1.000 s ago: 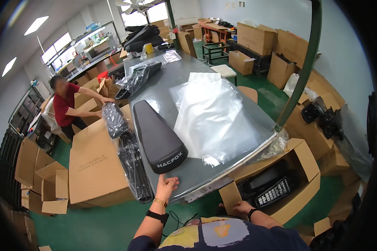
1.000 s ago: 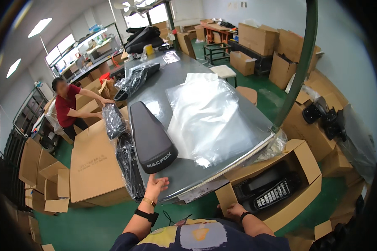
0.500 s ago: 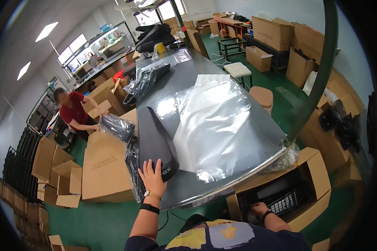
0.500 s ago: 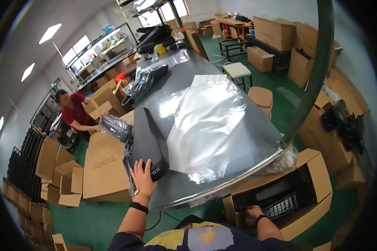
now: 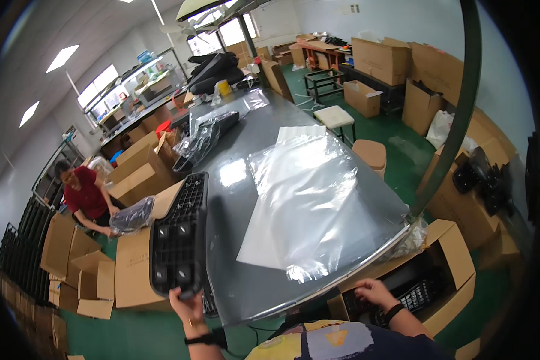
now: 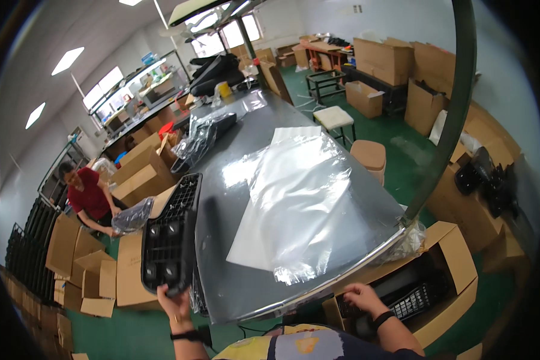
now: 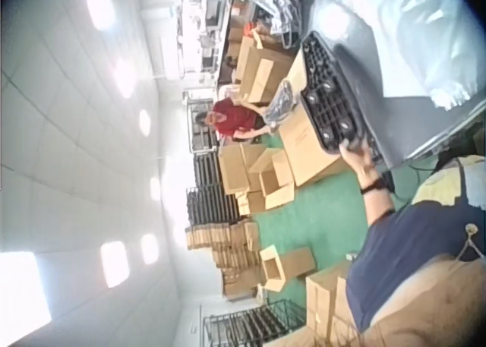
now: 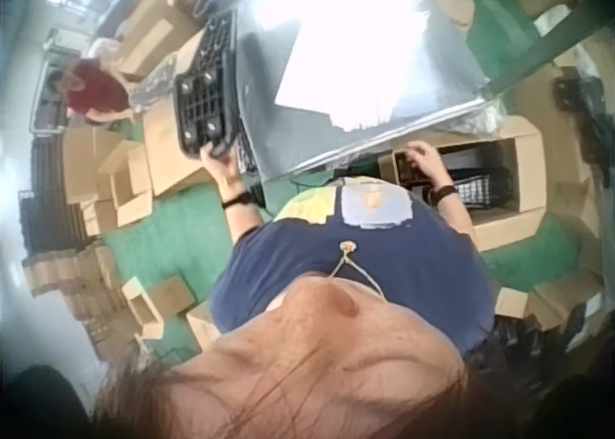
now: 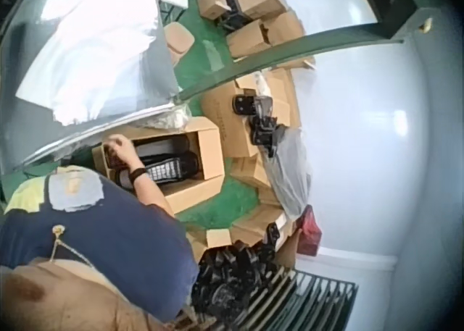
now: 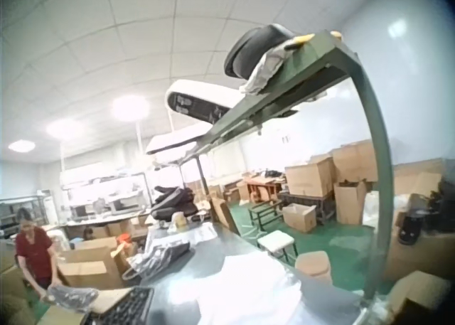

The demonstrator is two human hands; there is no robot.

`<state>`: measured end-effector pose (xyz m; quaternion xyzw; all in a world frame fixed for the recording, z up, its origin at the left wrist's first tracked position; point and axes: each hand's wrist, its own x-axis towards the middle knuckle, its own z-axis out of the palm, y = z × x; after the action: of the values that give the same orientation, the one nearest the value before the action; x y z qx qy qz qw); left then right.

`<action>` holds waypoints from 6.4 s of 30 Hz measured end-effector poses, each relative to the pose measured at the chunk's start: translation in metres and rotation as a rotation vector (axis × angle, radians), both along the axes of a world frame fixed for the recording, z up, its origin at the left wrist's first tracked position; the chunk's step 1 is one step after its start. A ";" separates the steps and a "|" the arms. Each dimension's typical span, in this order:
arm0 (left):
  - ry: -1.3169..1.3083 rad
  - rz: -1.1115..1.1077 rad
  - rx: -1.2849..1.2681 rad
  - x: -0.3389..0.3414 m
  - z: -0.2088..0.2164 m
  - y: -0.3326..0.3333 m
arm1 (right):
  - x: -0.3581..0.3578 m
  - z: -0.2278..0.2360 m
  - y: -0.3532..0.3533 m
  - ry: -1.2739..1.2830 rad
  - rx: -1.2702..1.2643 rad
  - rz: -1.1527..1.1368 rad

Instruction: The person repeatedly picks up black electronic devices from a cardboard box, places them on a table, wraps them in clear plastic bags, and returns them to the box. The process is repeated for multiple units in a repetitive loop.

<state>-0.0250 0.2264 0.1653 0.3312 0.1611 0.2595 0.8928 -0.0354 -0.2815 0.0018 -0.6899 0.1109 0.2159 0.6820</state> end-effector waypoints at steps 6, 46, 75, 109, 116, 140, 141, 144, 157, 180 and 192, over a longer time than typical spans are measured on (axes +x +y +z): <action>-0.006 -0.130 0.025 -0.048 -0.006 0.006 | 0.106 0.212 0.024 -0.626 -0.327 -0.054; 0.208 -1.083 1.252 0.222 -0.156 -0.259 | -0.210 0.100 -0.021 -0.063 0.357 -1.130; 0.327 -0.638 0.231 0.246 -0.087 -0.120 | -0.048 0.104 -0.021 0.076 -0.003 -0.722; 0.094 -0.819 0.603 0.044 -0.017 -0.071 | 0.136 0.268 0.269 -0.365 -0.522 0.942; 0.151 -0.669 -0.305 0.044 -0.020 -0.054 | 0.157 0.215 0.266 -0.379 -0.432 0.694; 0.588 -0.252 1.337 0.064 -0.058 0.030 | 0.254 0.265 0.367 -0.541 -0.280 0.489; 0.588 -0.194 1.377 0.070 -0.063 0.035 | 0.256 0.268 0.371 -0.450 -0.206 0.523; 0.772 -0.152 1.446 0.096 -0.076 0.056 | 0.265 0.274 0.372 -0.216 -0.020 0.658; -0.025 0.081 0.308 0.223 -0.024 0.098 | 0.387 0.212 0.361 -1.662 -1.075 0.688; 0.802 -0.478 1.203 0.120 -0.070 -0.006 | 0.326 0.103 0.252 -0.605 -0.586 0.528; 0.071 -0.385 1.538 0.102 -0.035 -0.063 | 0.304 0.111 0.195 -0.656 -0.408 0.275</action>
<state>0.0767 0.1638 0.1300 0.8851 -0.0949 0.1283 0.4371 0.2683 -0.0862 0.1123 -0.8516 -0.1649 0.0472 0.4953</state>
